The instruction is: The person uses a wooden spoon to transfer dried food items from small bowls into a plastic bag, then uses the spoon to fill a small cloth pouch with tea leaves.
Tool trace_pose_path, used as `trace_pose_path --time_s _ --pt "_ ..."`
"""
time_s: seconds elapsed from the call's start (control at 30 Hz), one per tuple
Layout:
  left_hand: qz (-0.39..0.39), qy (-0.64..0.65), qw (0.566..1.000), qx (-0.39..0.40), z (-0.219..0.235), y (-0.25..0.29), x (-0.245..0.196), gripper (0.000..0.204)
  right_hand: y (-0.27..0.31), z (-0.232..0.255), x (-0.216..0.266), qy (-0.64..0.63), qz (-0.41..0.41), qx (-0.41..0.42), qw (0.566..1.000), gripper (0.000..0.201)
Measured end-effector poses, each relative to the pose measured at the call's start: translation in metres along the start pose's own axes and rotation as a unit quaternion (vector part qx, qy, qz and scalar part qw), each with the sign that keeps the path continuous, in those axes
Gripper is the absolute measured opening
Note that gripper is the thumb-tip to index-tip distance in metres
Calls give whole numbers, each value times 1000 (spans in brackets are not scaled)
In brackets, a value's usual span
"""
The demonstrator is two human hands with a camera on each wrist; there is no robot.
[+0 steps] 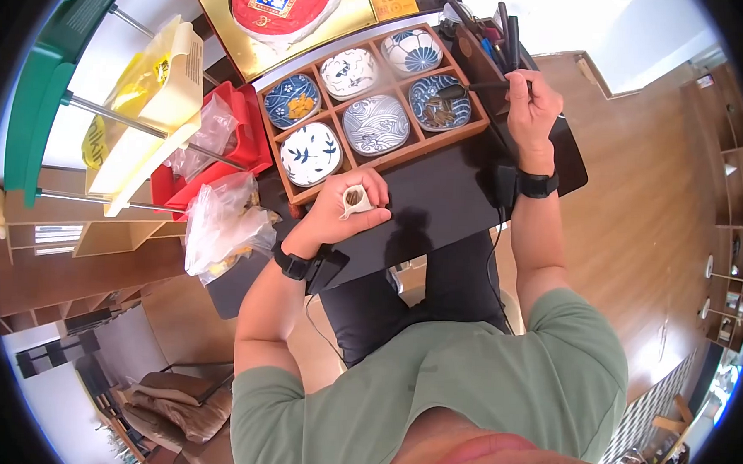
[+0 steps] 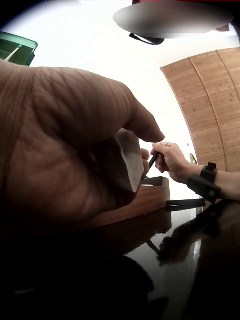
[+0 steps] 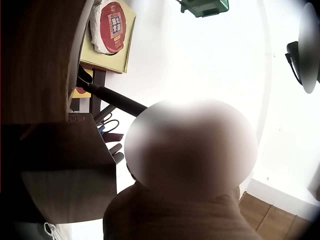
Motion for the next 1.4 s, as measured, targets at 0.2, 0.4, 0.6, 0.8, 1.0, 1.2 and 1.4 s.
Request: trace_pose_path --time_s 0.2,0.4,0.6,0.8,1.0,1.2,1.4 --pt "9 -14 1000 5 -1 -1 0 26 0 -4 -3 8 -22 44 999 18" --pt "14 2 1000 4 -1 -1 1 25 0 -12 5 -28 -46 70 996 18" --pt "17 5 1000 2 0 -1 5 24 1 -13 1 -38 -68 87 993 20" --pt "18 12 1000 2 0 -1 5 24 2 -14 -4 -60 -84 104 989 23" --pt "8 2 1000 4 0 -1 4 24 4 -15 -9 -78 -110 108 985 25" --pt "11 0 1000 2 0 -1 4 25 5 -13 -14 -82 -113 67 988 18" --pt "14 -7 1000 3 0 -2 3 25 3 -1 -6 -60 -53 2 997 15"
Point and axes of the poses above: each hand's wrist, its own y-axis away from the middle knuckle, its own z-axis out of the back of the hand, x = y × z, the point moved 8 cm from there along -y, towards the middle knuckle, and after that the axes turned 6 degrees about x, right-handed, at the moved point
